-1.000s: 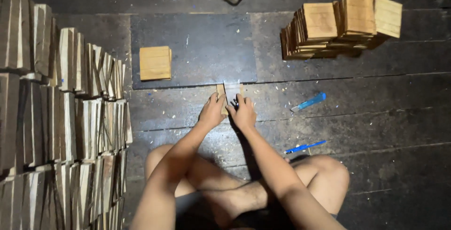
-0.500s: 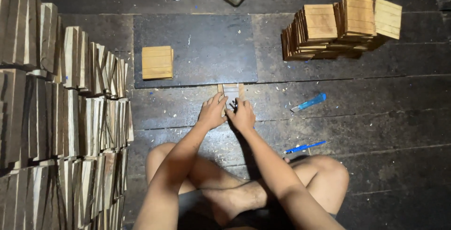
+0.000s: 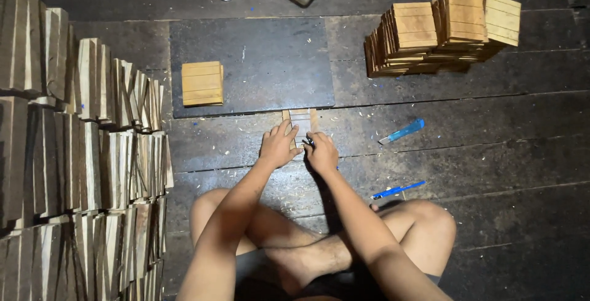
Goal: Marking wooden blocks using a pen and a template jig while sitting on the floor.
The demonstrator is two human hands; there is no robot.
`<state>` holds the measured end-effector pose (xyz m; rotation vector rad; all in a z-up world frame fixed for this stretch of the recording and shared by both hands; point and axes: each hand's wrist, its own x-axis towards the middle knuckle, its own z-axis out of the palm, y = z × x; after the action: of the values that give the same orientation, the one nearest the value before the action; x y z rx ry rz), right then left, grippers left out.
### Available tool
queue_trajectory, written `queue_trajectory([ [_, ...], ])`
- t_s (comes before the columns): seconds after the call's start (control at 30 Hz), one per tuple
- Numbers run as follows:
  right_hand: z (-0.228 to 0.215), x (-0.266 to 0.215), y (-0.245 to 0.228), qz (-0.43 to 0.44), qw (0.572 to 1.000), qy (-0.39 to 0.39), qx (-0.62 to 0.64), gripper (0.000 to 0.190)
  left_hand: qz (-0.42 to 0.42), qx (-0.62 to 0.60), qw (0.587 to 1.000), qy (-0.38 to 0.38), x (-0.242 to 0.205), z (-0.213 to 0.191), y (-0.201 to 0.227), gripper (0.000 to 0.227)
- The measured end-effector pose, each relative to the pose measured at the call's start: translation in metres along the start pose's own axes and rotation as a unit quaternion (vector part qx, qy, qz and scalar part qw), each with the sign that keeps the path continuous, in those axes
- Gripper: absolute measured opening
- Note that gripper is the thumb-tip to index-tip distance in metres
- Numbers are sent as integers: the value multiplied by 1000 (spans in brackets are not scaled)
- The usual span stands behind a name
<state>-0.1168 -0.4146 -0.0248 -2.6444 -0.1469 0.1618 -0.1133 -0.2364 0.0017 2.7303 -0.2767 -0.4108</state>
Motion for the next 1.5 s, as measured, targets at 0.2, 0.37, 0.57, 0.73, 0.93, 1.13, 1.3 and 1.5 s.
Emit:
queue_trajectory([
  [0.2, 3, 13, 23, -28, 989, 61, 133, 20, -42, 9, 998, -51, -3, -27, 17, 73],
  [0.37, -39, 23, 19, 27, 958, 111, 263, 41, -59, 17, 996, -60, 4, -17, 22, 63],
  [0.57, -22, 55, 53, -24, 936, 172, 307, 32, -69, 21, 996, -56, 13, -13, 29, 64],
  [0.73, -13, 62, 41, -59, 932, 211, 287, 17, -85, 36, 992, -81, 18, -15, 33, 65],
  [0.93, -15, 61, 19, -52, 929, 210, 301, 17, -94, 35, 992, -80, 22, -12, 33, 61],
  [1.13, -9, 60, 33, -66, 946, 165, 273, 19, -101, 31, 991, -77, 26, -11, 35, 60],
  [1.3, -6, 18, 49, -83, 957, 128, 248, 22, -114, 32, 990, -76, 30, -17, 39, 59],
  [1.5, -3, 7, 62, -45, 958, 105, 263, 23, -120, 34, 989, -84, 30, -13, 41, 59],
])
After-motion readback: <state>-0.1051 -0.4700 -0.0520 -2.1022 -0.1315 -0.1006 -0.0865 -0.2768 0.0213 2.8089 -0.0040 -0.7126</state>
